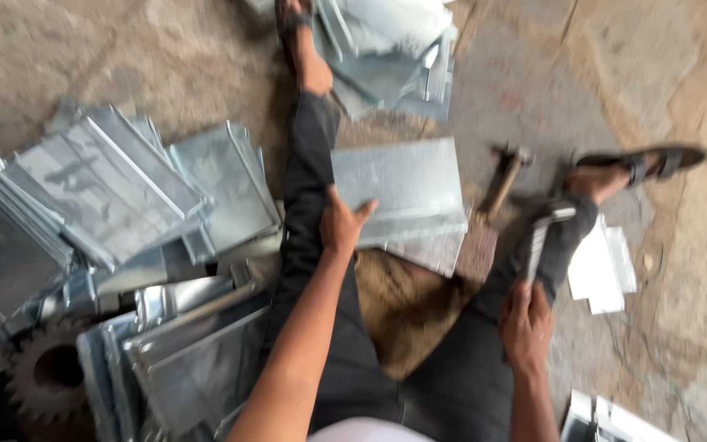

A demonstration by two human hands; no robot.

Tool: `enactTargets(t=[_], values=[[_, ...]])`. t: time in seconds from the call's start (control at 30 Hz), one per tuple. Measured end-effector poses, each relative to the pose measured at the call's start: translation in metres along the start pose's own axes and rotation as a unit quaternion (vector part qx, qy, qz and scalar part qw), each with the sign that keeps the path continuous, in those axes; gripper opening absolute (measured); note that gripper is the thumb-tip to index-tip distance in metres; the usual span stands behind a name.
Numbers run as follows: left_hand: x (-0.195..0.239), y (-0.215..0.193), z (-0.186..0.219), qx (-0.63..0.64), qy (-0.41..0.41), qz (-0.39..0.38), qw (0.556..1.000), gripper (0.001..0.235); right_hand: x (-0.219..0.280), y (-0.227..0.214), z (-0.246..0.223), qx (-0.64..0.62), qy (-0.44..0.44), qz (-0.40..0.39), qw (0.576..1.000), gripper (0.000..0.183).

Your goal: The person hammers the edges of rectangular metal sheets to fold them, working on one sheet at a time and placing finished sheets into a pile.

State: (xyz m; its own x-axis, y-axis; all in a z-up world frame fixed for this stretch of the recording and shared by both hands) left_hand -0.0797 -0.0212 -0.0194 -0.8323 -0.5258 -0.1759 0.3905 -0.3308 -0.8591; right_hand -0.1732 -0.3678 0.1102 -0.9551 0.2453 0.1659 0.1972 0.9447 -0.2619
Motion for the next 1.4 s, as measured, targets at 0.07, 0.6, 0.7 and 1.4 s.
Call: enactTargets(t=[0.07,0.6,0.7,1.4], values=[[0.007,0.008,-0.001,0.01,-0.045,-0.095,0.994,0.102,0.004,-0.004,0.002,-0.003,-0.066,0.015,0.998,0.045],[-0.001,0.018,-0.002,0.032,-0.06,-0.145,0.987,0.117,0.003,0.014,0.014,0.208,0.029,-0.055,0.976,0.038],[0.013,0.019,-0.009,-0.009,-0.048,-0.104,0.993,0.114,0.009,0.01,0.01,0.127,-0.018,-0.058,0.99,0.045],[0.014,0.02,-0.008,-0.03,-0.011,-0.058,0.998,0.106,0.014,0.018,0.002,0.18,-0.014,-0.005,0.984,0.039]])
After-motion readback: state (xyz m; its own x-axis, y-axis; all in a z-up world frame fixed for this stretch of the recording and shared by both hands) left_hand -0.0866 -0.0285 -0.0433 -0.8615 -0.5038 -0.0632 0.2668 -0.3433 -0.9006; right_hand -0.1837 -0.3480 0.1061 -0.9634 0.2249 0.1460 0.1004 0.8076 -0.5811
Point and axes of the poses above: each hand's wrist, its own x-axis away from the middle knuckle, its own y-axis out of the palm, z = x × y, the point moved 2 cm from there along -x, towards the middle knuckle, and after that the axes turned 14 degrees about -x, right-handed, at the moved point
